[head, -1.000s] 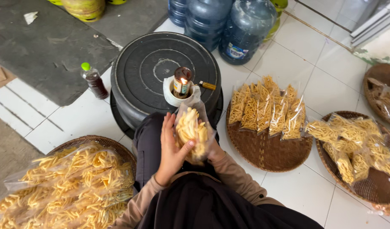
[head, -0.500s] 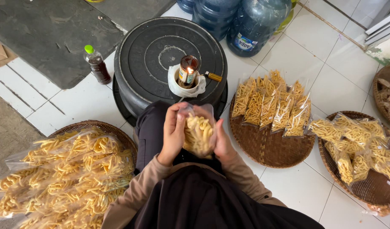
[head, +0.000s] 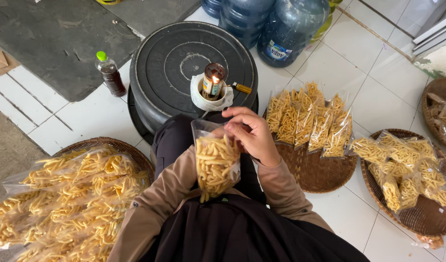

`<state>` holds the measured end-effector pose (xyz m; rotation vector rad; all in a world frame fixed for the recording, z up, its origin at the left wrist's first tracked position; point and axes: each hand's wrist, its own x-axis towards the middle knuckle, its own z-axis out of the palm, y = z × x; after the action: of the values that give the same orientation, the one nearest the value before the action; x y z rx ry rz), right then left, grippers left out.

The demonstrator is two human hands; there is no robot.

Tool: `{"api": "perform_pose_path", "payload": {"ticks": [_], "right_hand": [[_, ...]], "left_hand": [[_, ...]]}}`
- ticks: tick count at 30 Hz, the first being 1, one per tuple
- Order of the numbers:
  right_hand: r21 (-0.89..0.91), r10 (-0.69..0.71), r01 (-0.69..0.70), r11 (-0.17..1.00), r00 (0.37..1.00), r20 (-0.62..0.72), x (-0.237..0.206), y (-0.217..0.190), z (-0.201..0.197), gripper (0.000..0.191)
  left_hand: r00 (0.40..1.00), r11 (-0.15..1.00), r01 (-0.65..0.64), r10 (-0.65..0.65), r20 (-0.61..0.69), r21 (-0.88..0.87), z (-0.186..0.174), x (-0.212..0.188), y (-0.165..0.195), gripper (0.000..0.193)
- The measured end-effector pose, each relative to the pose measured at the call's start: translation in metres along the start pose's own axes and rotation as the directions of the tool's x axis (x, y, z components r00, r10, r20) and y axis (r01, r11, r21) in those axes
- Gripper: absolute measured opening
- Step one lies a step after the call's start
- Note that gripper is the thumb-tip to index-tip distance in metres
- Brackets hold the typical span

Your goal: The person sits on the floor and seals clear plastic bags filled with fried snack crackers by passing the open bag mouth over a lit candle flame to melt the plastic closed. They finish each sealed bag, set it on a woven tray with other sealed bags, and pick up the next open bag to repeat the process.

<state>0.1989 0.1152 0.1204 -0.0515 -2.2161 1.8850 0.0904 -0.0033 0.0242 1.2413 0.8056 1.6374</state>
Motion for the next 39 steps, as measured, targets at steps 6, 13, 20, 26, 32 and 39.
{"api": "perform_pose_path", "payload": {"ticks": [6, 13, 20, 26, 32, 39], "right_hand": [[0.136, -0.166, 0.209, 0.968, 0.948, -0.271, -0.004, 0.035, 0.001, 0.016], [0.085, -0.187, 0.242, 0.967, 0.892, -0.411, -0.019, 0.044, 0.016, 0.016], [0.174, -0.125, 0.203, 0.964, 0.918, -0.377, -0.02, 0.041, 0.015, 0.018], [0.176, -0.063, 0.148, 0.973, 0.908, -0.415, -0.03, 0.052, 0.02, 0.021], [0.288, 0.054, 0.085, 0.954, 0.896, -0.441, -0.023, 0.043, 0.015, 0.019], [0.252, -0.035, 0.109, 0.962, 0.959, -0.28, -0.025, 0.037, 0.004, 0.021]], "left_hand": [[0.895, 0.833, -0.161, -0.102, -0.434, -0.529, 0.021, -0.033, 0.041, 0.062], [0.682, 0.917, 0.09, 0.227, -0.695, 0.388, 0.054, -0.056, 0.044, 0.035], [0.449, 0.851, 0.11, 0.418, -0.79, 0.513, 0.061, -0.058, 0.034, 0.024], [0.412, 0.894, 0.013, 0.403, -0.817, 0.448, 0.067, -0.058, 0.031, 0.02], [0.361, 0.956, -0.052, 0.289, -0.887, 0.29, 0.062, -0.061, 0.032, 0.022], [0.457, 0.859, 0.161, 0.371, -0.808, 0.486, 0.068, -0.065, 0.054, 0.017]]}}
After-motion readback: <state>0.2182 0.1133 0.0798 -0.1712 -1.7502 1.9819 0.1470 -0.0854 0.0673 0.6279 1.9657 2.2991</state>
